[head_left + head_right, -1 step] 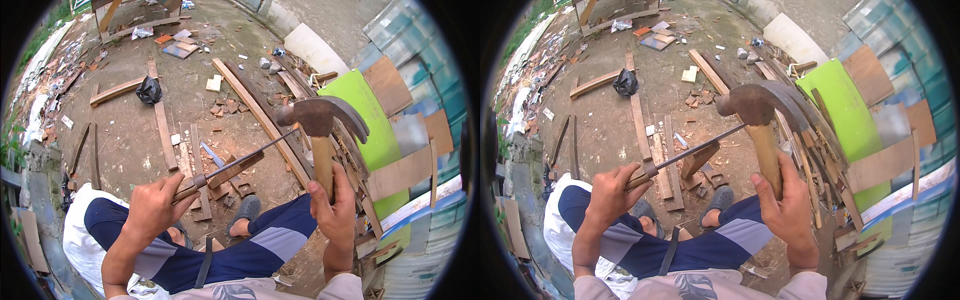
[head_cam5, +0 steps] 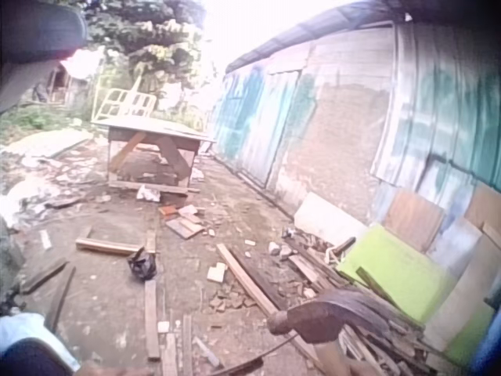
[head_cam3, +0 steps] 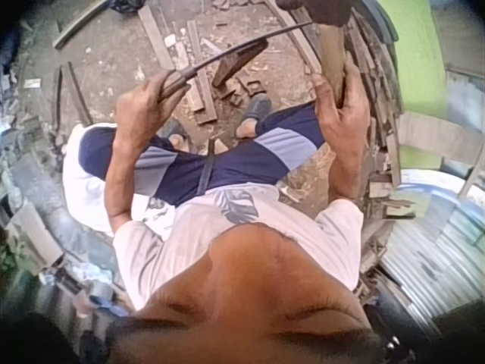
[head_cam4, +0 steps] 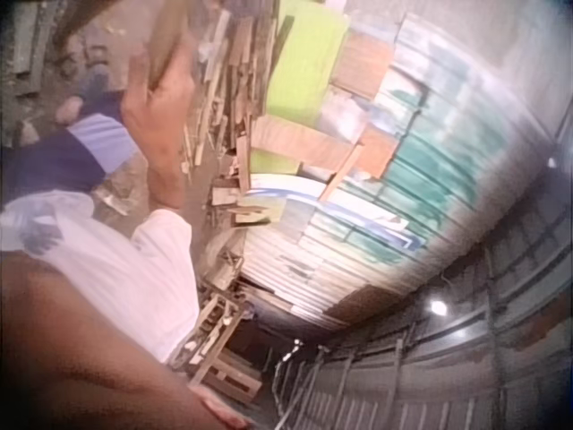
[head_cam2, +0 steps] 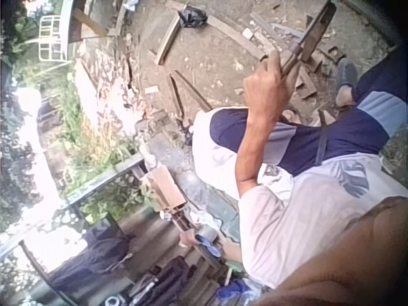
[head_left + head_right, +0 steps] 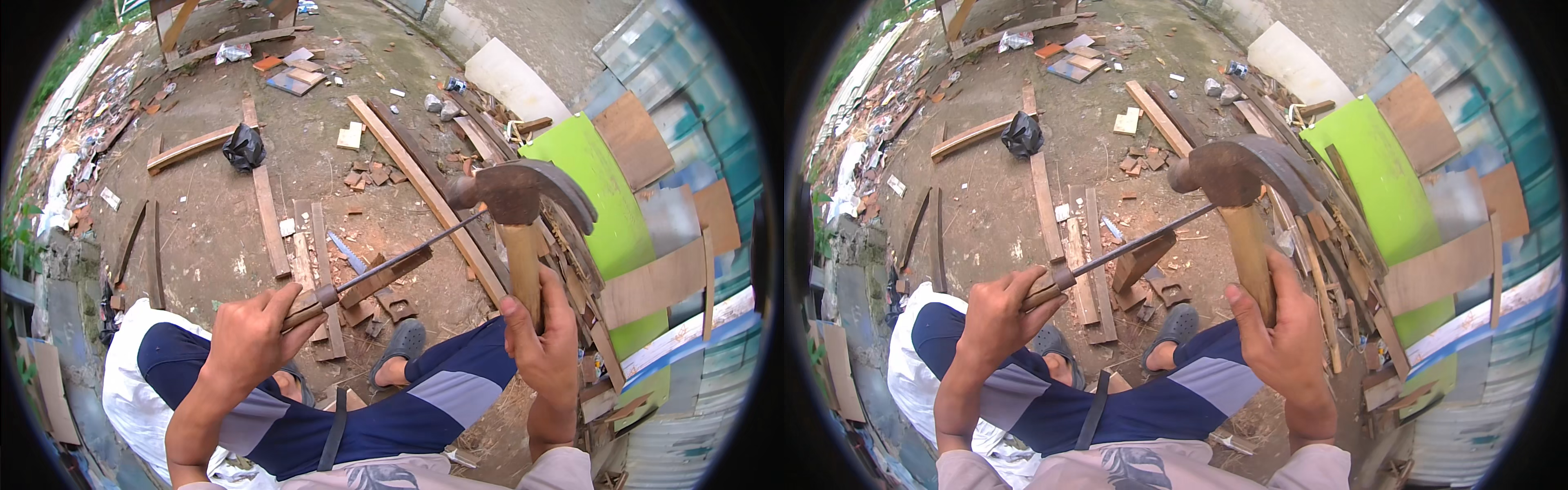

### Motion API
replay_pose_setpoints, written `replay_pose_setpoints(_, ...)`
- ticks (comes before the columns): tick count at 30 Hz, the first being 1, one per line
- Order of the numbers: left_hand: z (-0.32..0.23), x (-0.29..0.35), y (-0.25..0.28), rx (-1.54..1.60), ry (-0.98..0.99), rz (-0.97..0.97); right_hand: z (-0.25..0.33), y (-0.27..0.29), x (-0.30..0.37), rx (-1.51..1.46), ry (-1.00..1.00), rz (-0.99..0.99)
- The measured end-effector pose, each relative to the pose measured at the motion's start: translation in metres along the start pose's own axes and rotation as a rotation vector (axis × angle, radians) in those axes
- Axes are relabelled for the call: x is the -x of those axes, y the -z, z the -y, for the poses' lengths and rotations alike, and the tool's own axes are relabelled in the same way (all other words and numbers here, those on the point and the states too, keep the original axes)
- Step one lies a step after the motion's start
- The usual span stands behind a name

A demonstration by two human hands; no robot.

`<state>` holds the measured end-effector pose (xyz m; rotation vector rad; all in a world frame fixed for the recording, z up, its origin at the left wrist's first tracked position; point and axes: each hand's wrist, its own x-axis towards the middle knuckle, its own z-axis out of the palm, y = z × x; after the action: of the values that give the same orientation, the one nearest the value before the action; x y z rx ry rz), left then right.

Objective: The person sits on the ground and uses a hammer and a metal bar to split a small piece of wood. They repeatedly strike the bar to drive it through the wood, then remove the bar and set the split pieces aside.

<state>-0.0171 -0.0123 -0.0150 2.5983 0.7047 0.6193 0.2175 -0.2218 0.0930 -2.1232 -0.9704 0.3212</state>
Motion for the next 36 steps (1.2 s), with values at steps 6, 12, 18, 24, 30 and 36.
replay_pose_setpoints(6,0.003,-0.011,-0.002,0.021,0.004,-0.005,-0.012,-0.004,-0.008,0.01,0.027,0.06)
replay_pose_setpoints(12,0.007,-0.013,-0.005,0.033,0.017,-0.011,-0.015,-0.008,-0.008,0.041,0.017,0.093)
replay_pose_setpoints(18,0.01,-0.014,-0.004,0.036,0.031,-0.019,-0.011,-0.006,-0.009,0.023,0.013,0.069)
replay_pose_setpoints(24,0.011,-0.013,-0.005,0.05,0.048,-0.019,-0.001,-0.007,-0.012,0.001,0.049,0.014)
replay_pose_setpoints(30,0.007,-0.014,-0.005,0.054,0.042,-0.011,-0.011,-0.015,-0.021,0.25,0.195,0.161)
replay_pose_setpoints(36,0.005,-0.009,-0.004,0.055,0.039,0.002,0.02,-0.004,-0.015,0.061,-0.043,0.017)
